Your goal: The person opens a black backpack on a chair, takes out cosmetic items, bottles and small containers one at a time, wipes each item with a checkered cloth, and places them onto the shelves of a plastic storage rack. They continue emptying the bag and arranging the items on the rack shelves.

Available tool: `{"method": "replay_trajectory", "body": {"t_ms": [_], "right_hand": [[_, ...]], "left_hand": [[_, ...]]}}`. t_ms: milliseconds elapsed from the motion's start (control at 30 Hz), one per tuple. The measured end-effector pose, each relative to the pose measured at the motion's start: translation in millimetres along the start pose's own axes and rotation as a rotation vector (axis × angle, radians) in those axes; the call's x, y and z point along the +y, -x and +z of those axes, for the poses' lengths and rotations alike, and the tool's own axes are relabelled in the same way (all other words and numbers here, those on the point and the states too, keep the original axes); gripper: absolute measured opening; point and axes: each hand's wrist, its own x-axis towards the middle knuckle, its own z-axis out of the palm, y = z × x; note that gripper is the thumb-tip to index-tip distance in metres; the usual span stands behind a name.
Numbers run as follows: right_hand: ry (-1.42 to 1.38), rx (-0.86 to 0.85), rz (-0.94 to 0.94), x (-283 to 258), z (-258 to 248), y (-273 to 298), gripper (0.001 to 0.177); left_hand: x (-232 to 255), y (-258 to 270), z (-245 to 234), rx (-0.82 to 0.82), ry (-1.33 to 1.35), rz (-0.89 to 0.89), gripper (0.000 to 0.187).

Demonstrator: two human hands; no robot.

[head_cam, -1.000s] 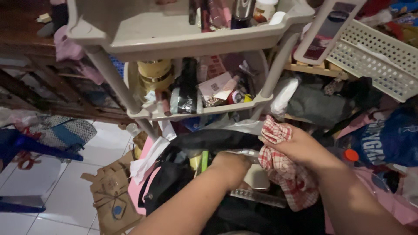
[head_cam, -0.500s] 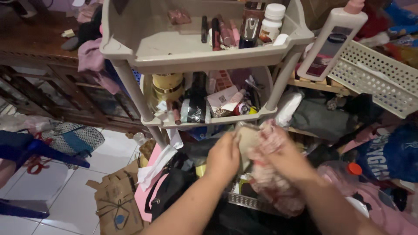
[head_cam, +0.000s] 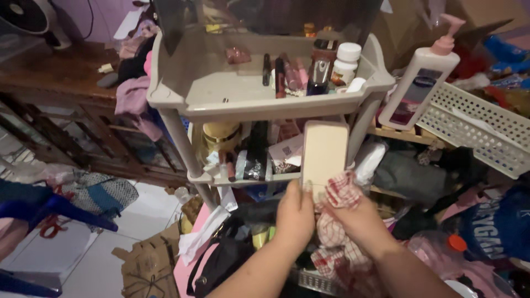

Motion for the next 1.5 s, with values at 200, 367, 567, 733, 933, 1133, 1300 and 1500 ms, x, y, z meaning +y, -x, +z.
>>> {"method": "replay_trajectory", "body": {"t_ms": [200, 367, 567, 733, 933, 1133, 1300, 1500], "right_hand": [[0.015, -0.001, 0.091, -24.4, 2.1, -10.0, 0.033], [-0.118, 0.119, 0.081, -43.7, 1.5, -34.0, 0.023], [-0.155, 0.132, 0.028, -41.7, -10.8, -40.1, 0.024], [-0.002, -0.082, 0.122, -41.2, -47.9, -21.7, 0.026], [1.22, -0.698, 0.311, -31.8, -36.0, 8.9, 0.029], [1.633, -0.749, 0.054, -1.5, 1.6, 43.8, 0.046], [1.706, -0.773, 0.036, -4.2, 8.5, 47.8, 0.034], [1.472, -0.58, 0.087, -45.7, -15.0, 37.1, 0.036]], "left_hand": [[-38.9, -44.8, 15.2, 0.09, -0.113, -0.196, 0.031], [-48.1, -162.1, 11.9, -0.09, -0.451, -0.387, 0.045], [2.6, -166.4, -20.4, -0.195, -0.813, -0.251, 0.067], [26.2, -73.7, -39.4, -0.348, -0.75, 0.497, 0.025], [13.2, 7.7, -48.5, -1.091, -1.068, 0.211, 0.037], [-12.4, 24.0, -39.8, -1.176, -1.152, 0.205, 0.047], [-17.1, 25.2, -37.5, -1.159, -1.177, 0.288, 0.041], [1.4, 24.0, -53.9, -0.97, -0.86, 0.157, 0.039]]}}
